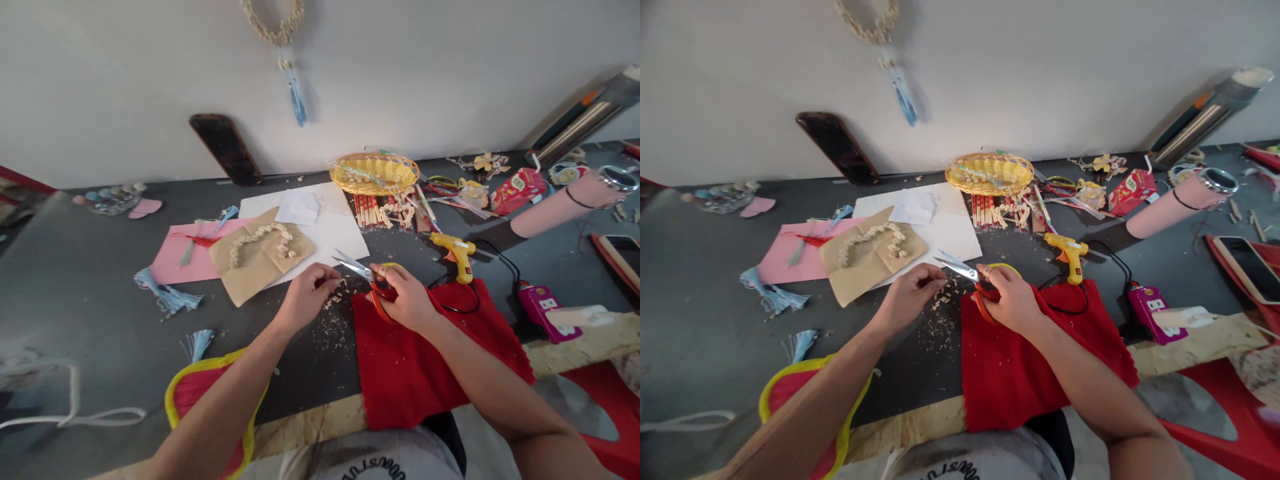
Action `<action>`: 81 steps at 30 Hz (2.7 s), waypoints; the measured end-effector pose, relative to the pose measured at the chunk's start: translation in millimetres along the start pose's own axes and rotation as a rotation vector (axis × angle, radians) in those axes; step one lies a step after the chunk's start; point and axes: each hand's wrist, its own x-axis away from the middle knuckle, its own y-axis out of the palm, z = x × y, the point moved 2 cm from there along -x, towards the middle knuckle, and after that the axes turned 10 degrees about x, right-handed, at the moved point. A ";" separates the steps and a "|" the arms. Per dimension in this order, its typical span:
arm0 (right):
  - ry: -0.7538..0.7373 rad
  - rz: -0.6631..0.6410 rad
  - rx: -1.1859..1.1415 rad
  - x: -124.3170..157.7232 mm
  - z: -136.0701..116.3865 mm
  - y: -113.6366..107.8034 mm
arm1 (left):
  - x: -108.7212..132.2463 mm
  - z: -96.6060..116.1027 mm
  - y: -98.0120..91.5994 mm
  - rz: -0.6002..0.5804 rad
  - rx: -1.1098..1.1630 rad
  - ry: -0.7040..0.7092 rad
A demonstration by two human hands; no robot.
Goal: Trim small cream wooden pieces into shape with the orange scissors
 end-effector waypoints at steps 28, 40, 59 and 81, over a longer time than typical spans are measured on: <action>-0.118 -0.086 0.125 5.3 -5.1 6.1 | -1.4 -16.6 11.6 -0.128 0.691 -0.094; 0.005 -0.062 0.042 2.5 3.0 2.9 | -12.5 7.4 -23.2 -0.199 -0.283 0.304; -0.007 -0.047 0.053 1.3 -0.7 4.8 | -8.6 2.7 -16.3 -0.318 -0.466 0.339; -0.008 -0.020 -0.007 1.8 -0.8 1.7 | -8.4 2.7 -7.4 -0.081 -0.045 0.133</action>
